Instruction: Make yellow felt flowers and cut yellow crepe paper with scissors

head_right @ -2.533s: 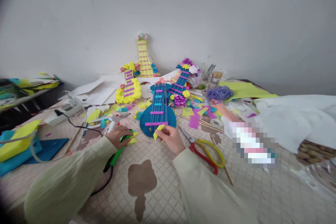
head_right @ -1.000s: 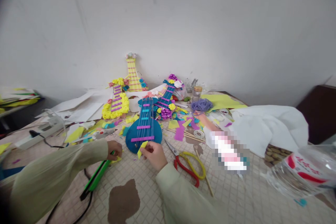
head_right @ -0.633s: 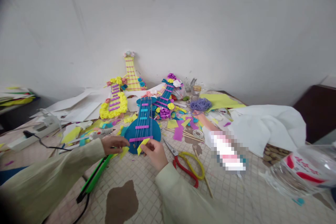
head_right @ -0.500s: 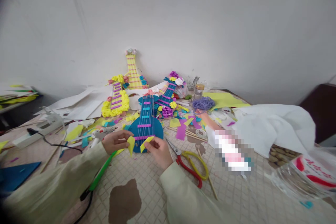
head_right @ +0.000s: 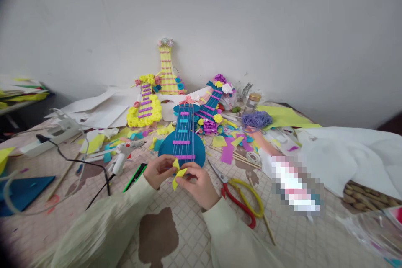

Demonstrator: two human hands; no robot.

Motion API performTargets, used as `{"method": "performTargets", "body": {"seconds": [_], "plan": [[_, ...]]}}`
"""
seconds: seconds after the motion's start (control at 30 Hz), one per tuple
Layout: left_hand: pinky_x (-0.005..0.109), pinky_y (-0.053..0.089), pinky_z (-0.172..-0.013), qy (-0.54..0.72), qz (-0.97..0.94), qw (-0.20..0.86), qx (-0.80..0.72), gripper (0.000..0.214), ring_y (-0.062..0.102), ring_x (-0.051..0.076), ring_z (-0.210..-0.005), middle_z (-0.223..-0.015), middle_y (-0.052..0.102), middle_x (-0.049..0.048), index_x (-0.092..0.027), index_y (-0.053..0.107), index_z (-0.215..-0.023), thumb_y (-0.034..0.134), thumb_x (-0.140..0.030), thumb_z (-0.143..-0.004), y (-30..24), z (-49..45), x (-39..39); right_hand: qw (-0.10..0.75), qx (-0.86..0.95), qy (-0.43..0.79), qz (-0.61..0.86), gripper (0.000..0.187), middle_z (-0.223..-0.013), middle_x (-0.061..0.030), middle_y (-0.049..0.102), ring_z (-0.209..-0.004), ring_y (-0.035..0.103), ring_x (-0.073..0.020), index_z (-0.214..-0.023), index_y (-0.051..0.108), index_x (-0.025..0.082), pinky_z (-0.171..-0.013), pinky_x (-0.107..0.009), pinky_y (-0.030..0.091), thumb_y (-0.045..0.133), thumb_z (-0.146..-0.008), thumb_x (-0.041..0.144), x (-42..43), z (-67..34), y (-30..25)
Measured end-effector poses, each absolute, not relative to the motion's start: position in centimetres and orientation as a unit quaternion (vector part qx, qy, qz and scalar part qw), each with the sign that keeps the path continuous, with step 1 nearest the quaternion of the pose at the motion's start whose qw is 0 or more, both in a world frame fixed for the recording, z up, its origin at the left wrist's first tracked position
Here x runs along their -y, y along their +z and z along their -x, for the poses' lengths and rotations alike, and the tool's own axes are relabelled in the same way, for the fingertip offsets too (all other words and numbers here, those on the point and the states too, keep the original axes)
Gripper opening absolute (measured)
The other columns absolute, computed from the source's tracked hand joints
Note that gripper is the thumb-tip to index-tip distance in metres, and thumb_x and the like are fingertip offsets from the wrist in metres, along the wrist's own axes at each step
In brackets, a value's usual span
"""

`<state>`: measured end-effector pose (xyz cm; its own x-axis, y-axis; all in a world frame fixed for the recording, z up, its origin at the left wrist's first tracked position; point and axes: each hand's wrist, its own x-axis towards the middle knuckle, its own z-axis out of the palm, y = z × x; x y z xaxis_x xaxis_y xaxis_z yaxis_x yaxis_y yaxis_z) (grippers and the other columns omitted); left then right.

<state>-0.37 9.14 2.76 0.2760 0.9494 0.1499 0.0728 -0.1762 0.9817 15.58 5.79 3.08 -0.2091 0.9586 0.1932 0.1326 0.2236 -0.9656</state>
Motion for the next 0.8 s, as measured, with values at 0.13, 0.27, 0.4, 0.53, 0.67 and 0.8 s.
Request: {"method": "performTargets", "body": {"seconds": [0.13, 0.27, 0.4, 0.53, 0.67, 0.8], "plan": [[0.028, 0.049, -0.064, 0.433, -0.633, 0.497, -0.406, 0.03, 0.059, 0.014, -0.068, -0.074, 0.061, 0.004, -0.014, 0.052, -0.089, 0.062, -0.03, -0.066, 2.2, 0.4, -8.6, 0.437, 0.648, 0.433, 0.449, 0.008, -0.09, -0.0072, 0.058, -0.082, 0.057, -0.0189, -0.066, 0.063, 0.017, -0.069, -0.029, 0.045, 0.061, -0.07, 0.024, -5.5, -15.3, 3.3], [0.027, 0.048, -0.061, 0.426, -0.64, 0.494, -0.406, 0.03, 0.057, 0.012, -0.064, -0.072, 0.058, 0.003, -0.014, 0.052, -0.09, 0.062, -0.03, -0.066, 2.3, 0.5, -8.0, 0.437, 0.665, 0.408, 0.448, 0.007, -0.08, -0.005, 0.059, -0.078, 0.056, -0.0179, -0.065, 0.062, 0.018, -0.07, -0.028, 0.044, 0.06, -0.071, 0.02, -5.2, -15.0, 3.4], [0.024, 0.046, -0.053, 0.436, -0.613, 0.493, -0.437, 0.04, 0.053, 0.011, -0.059, -0.075, 0.054, 0.0027, -0.014, 0.052, -0.097, 0.063, -0.035, -0.065, 2.2, 0.6, -7.7, 0.45, 0.655, 0.411, 0.447, 0.008, -0.079, -0.0047, 0.059, -0.078, 0.056, -0.018, -0.064, 0.061, 0.018, -0.069, -0.028, 0.045, 0.061, -0.071, 0.022, -5.1, -14.9, 3.1], [0.023, 0.042, -0.05, 0.407, -0.604, 0.532, -0.432, 0.031, 0.052, 0.011, -0.056, -0.065, 0.057, 0.0033, -0.013, 0.058, -0.08, 0.059, -0.042, -0.068, 2.2, 0.6, -7.4, 0.448, 0.634, 0.446, 0.445, 0.008, -0.083, -0.0052, 0.06, -0.081, 0.057, -0.0188, -0.067, 0.063, 0.019, -0.07, -0.028, 0.046, 0.062, -0.071, 0.025, -4.9, -14.9, 3.0], [0.023, 0.042, -0.05, 0.426, -0.594, 0.524, -0.438, 0.03, 0.051, 0.01, -0.051, -0.059, 0.058, 0.0025, -0.013, 0.057, -0.07, 0.059, -0.043, -0.067, 2.6, 0.9, -7.6, 0.437, 0.616, 0.493, 0.431, 0.009, -0.09, -0.0059, 0.059, -0.085, 0.056, -0.0186, -0.073, 0.064, 0.018, -0.072, -0.027, 0.048, 0.062, -0.072, 0.027, -4.7, -14.9, 3.5], [0.022, 0.042, -0.049, 0.451, -0.572, 0.52, -0.447, 0.029, 0.051, 0.01, -0.05, -0.057, 0.057, 0.0017, -0.012, 0.056, -0.069, 0.06, -0.041, -0.066, 3.1, 1.6, -8.1, 0.409, 0.611, 0.514, 0.441, 0.013, -0.088, -0.0051, 0.06, -0.08, 0.057, -0.0169, -0.076, 0.064, 0.017, -0.071, -0.028, 0.048, 0.062, -0.072, 0.029, -4.8, -15.1, 3.7]]}}
